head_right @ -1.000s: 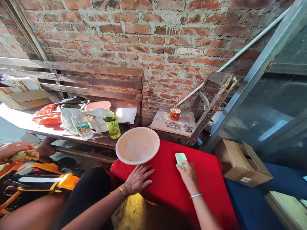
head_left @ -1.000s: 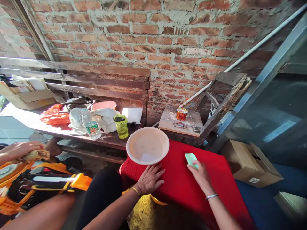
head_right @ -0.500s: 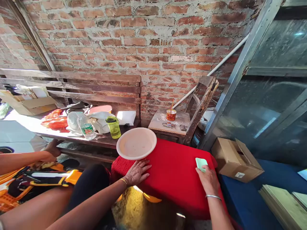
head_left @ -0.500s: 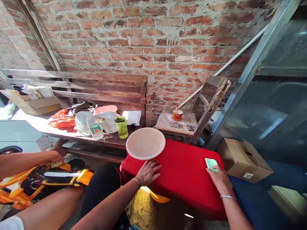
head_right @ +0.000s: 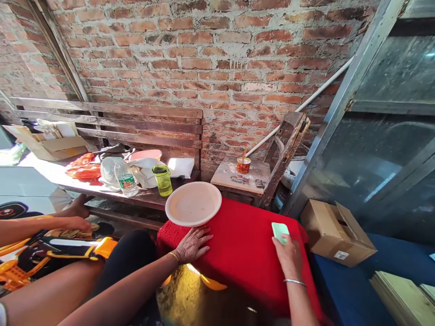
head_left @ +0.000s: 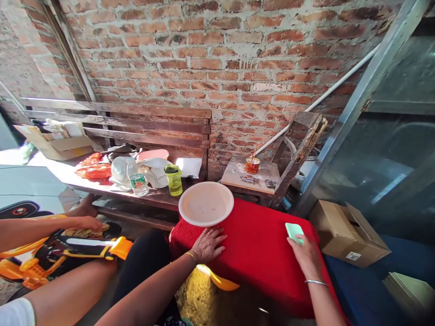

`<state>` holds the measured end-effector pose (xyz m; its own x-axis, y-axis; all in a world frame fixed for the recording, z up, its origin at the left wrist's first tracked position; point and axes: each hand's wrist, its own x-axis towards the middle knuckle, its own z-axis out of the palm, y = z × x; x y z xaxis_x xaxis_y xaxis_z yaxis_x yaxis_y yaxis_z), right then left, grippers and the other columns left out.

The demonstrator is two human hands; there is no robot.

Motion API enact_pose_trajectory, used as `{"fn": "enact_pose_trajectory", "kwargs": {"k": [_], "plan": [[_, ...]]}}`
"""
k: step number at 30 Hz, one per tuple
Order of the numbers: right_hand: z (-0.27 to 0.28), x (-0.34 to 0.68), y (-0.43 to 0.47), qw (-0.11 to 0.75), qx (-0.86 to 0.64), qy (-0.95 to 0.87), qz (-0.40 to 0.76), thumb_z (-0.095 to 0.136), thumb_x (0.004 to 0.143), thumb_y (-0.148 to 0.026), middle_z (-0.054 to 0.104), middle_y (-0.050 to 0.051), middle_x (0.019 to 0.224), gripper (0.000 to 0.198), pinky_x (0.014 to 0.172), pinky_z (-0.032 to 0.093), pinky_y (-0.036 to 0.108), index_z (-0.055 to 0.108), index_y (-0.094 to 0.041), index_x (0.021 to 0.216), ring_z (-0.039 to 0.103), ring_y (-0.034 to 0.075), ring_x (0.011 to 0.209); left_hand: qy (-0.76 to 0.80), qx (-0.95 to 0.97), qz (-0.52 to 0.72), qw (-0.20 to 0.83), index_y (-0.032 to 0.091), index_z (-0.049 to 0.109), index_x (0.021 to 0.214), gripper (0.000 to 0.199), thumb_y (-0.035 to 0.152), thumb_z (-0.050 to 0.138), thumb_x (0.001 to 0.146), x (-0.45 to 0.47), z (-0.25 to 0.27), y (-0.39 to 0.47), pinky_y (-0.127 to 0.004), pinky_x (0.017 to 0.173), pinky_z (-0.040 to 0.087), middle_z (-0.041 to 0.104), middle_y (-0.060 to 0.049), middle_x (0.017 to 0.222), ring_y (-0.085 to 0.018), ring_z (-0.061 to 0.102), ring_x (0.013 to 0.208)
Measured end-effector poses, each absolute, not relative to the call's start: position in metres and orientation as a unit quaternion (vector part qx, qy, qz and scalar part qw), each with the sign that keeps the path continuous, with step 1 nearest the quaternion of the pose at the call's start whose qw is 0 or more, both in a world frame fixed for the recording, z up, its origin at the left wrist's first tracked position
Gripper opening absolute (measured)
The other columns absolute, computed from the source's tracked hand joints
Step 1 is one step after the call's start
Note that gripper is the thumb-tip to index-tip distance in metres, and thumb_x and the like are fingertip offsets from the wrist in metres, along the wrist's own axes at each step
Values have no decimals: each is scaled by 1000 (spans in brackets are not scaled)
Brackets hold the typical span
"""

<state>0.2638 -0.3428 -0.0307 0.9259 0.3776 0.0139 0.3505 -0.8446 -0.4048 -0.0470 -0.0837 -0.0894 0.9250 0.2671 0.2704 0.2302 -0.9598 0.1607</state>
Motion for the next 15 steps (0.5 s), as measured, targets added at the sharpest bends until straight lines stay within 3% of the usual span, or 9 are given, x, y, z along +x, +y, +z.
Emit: {"fn": "enact_pose_trajectory", "kwargs": {"k": [7, 15], "plan": [[-48, 190, -244, 224, -886, -405, 39, 68, 82, -33, 65, 4, 111, 34, 95, 45, 26, 73, -29, 116, 64, 20, 105, 130, 980, 140, 60, 29, 63, 139, 44, 41, 62, 96, -48, -90, -82, -48, 119, 34, 57, -7, 148, -28, 49, 138], [-33, 257, -317, 163, -944, -283, 48, 54, 86, -43, 67, 13, 100, 43, 85, 52, 38, 71, -23, 121, 67, 29, 96, 135, 977, 147, 79, 28, 63, 139, 43, 42, 60, 98, -47, -89, -85, -47, 120, 31, 58, -6, 148, -27, 48, 140]]}}
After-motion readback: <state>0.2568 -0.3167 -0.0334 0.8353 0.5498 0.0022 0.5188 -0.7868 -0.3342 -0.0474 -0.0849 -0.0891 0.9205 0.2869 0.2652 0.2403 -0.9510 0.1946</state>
